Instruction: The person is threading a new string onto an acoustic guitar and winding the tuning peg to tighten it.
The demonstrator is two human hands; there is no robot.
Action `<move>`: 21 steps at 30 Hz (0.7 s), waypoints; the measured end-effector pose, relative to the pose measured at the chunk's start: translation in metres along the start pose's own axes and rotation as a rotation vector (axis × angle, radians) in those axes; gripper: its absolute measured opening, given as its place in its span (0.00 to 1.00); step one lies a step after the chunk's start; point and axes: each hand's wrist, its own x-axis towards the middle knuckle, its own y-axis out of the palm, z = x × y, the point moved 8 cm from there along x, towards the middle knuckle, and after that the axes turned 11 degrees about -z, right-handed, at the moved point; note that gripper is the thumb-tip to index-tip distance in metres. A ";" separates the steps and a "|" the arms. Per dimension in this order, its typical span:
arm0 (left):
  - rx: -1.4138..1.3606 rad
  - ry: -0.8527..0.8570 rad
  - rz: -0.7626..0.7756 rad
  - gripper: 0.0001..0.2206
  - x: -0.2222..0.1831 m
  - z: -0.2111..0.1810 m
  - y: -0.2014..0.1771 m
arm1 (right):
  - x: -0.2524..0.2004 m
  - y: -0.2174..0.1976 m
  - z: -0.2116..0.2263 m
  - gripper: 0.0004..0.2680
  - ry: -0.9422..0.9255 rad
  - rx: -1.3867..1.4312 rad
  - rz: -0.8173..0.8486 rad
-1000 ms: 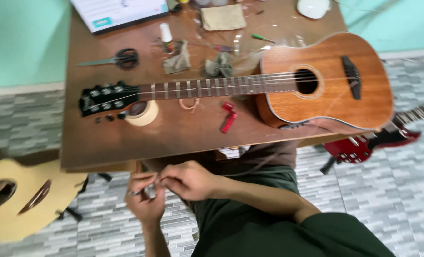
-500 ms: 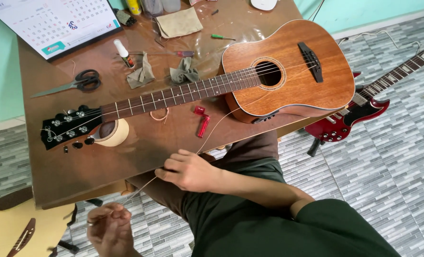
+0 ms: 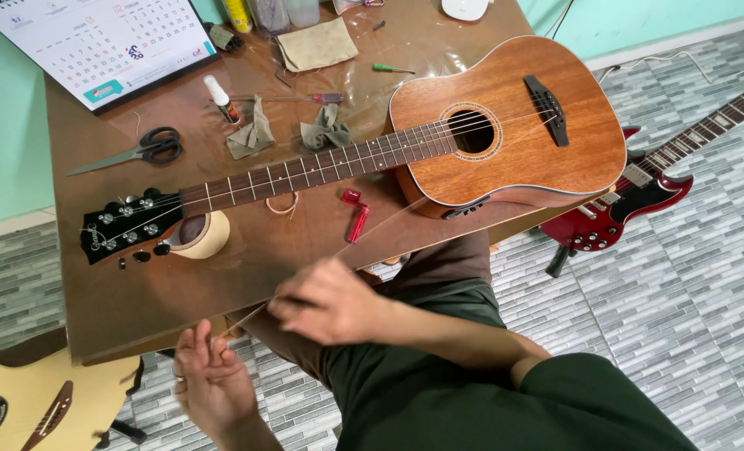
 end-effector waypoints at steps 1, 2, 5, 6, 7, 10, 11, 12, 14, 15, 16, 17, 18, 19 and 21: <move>-0.003 -0.001 0.000 0.10 0.011 0.003 0.002 | -0.009 -0.019 -0.033 0.10 -0.002 -0.001 0.002; 0.195 0.164 0.027 0.09 0.019 -0.004 0.004 | -0.020 -0.043 -0.086 0.02 0.253 -0.116 -0.045; 0.617 0.451 -0.015 0.09 0.041 -0.019 0.038 | -0.041 -0.173 -0.198 0.09 0.426 -0.503 -0.302; 0.852 0.569 -0.080 0.10 0.047 -0.029 0.051 | -0.053 -0.231 -0.210 0.16 0.333 -0.765 -0.522; 0.855 0.573 -0.104 0.10 0.063 -0.025 0.054 | -0.071 -0.270 -0.236 0.16 0.330 -0.744 -0.511; 1.142 1.016 -0.106 0.20 0.092 -0.037 0.080 | -0.104 -0.347 -0.309 0.06 0.392 -1.204 -0.238; 1.154 1.109 -0.061 0.20 0.102 -0.036 0.091 | -0.120 -0.357 -0.334 0.05 0.483 -1.146 -0.176; 1.169 1.194 -0.001 0.20 0.110 -0.033 0.101 | -0.141 -0.371 -0.353 0.06 0.579 -1.097 -0.110; 1.150 1.219 0.024 0.17 0.121 -0.032 0.115 | -0.140 -0.361 -0.350 0.06 0.629 -1.063 -0.106; 1.117 1.242 0.076 0.15 0.126 -0.029 0.127 | -0.142 -0.361 -0.349 0.07 0.687 -1.052 -0.114; 1.118 1.245 0.080 0.15 0.132 -0.027 0.127 | -0.149 -0.363 -0.356 0.07 0.690 -1.051 -0.117; 1.127 1.271 0.060 0.17 0.137 -0.026 0.127 | -0.153 -0.366 -0.361 0.05 0.645 -1.064 -0.150; 1.124 1.291 0.058 0.19 0.142 -0.018 0.132 | -0.161 -0.380 -0.357 0.04 0.604 -1.098 -0.185; 1.114 1.286 0.081 0.19 0.141 -0.023 0.133 | -0.162 -0.378 -0.364 0.04 0.613 -1.118 -0.192; 1.061 1.382 0.168 0.14 0.132 -0.024 0.146 | -0.163 -0.381 -0.363 0.05 0.463 -1.087 -0.156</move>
